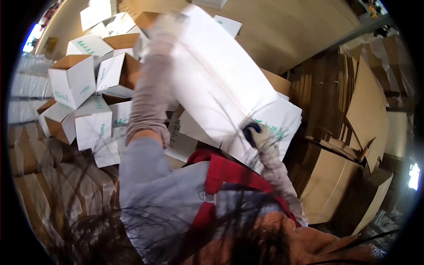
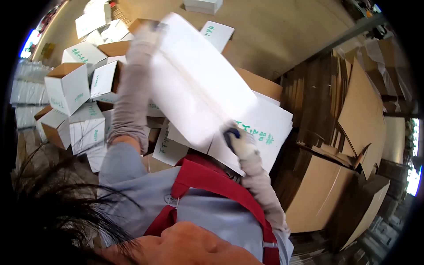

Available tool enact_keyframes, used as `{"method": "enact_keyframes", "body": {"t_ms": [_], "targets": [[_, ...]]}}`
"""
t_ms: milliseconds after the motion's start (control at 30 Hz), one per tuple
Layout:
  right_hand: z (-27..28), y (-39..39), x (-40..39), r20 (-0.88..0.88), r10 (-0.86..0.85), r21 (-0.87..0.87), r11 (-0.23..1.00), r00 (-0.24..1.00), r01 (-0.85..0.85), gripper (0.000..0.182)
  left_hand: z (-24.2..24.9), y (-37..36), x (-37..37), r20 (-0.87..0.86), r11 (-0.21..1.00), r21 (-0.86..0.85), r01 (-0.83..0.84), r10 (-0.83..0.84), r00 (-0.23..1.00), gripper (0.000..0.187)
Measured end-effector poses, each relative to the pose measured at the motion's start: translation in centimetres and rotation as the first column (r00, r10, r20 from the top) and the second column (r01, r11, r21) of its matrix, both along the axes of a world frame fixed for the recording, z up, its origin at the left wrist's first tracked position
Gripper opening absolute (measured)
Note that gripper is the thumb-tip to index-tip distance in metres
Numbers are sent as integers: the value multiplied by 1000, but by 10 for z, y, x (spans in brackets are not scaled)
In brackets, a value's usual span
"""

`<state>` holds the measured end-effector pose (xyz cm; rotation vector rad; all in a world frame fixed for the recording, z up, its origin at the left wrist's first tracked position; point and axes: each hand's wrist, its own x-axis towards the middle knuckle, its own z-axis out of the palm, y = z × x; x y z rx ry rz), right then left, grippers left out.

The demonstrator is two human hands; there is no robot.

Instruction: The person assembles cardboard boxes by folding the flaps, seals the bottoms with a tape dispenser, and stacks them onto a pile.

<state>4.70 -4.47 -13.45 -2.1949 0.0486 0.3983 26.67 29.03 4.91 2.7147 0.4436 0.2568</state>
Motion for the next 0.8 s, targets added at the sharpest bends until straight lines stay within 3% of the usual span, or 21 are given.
{"method": "enact_keyframes", "body": {"t_ms": [33,67,133,167,200,233,267,300,333,400,433,467,500,533,567,600,667,700,767,800], "targets": [[22,24,7,66,17,179,983,998,-29,24,-11,35,22,158,994,78,-78,65,985,50],[43,37,10,140,13,351,934,990,-62,23,0,39,18,502,967,222,-128,0,865,47],[53,40,-3,182,70,196,975,981,-106,21,-16,25,18,825,999,-42,-23,48,563,31],[50,30,-11,118,70,136,987,991,-86,21,-40,6,20,813,965,-115,236,-45,581,29],[22,15,-29,-6,-32,204,978,999,32,21,-73,-21,18,807,861,-196,469,-130,576,28],[10,-1,-47,-156,-96,234,963,983,131,22,-102,-58,5,630,914,-94,395,-252,734,28],[2,-17,-64,-301,-151,252,940,942,231,23,-172,-86,17,528,747,-270,608,-413,742,26],[-7,-33,-86,-342,-193,340,887,920,313,24,-212,-125,8,411,594,-315,740,-617,671,46],[-9,-45,-108,-384,-233,419,818,893,394,25,-236,-165,-5,63,671,-29,741,-738,672,58],[36,-51,-123,-419,-354,277,827,836,489,26,-274,-225,-19,-254,565,-107,818,-811,527,72],[61,-51,-124,-540,-421,189,783,729,592,26,-285,-240,-22,-240,537,-128,834,-833,499,72],[77,-54,-126,-641,-477,91,732,602,676,26,-293,-253,-25,-401,525,-121,843,-802,442,77],[71,-61,-145,-496,-521,141,741,695,657,27,-299,-265,-24,-543,511,-107,853,-748,381,81],[54,-74,-175,-317,-553,185,761,770,622,28,-303,-273,-25,-556,531,-75,844,-725,407,82],[23,-90,-214,-480,-624,341,515,617,787,29,-303,-275,-29,-565,554,-40,831,-699,439,83],[70,-78,-191,-324,-639,171,686,697,708,29,-289,-275,-28,-581,566,-67,822,-692,429,82],[76,-86,-204,-385,-693,188,588,610,787,29,-319,-264,-19,-574,483,-118,867,-746,338,77],[74,-96,-206,-357,-690,220,592,629,775,29,-314,-261,-16,-585,442,-110,890,-753,302,76],[72,-117,-211,-74,-789,303,566,611,767,29,-262,-259,-5,-604,473,-98,876,-728,326,76],[75,-134,-210,116,-709,325,689,696,648,29,-231,-255,-6,-638,503,-127,855,-702,318,76]]}}
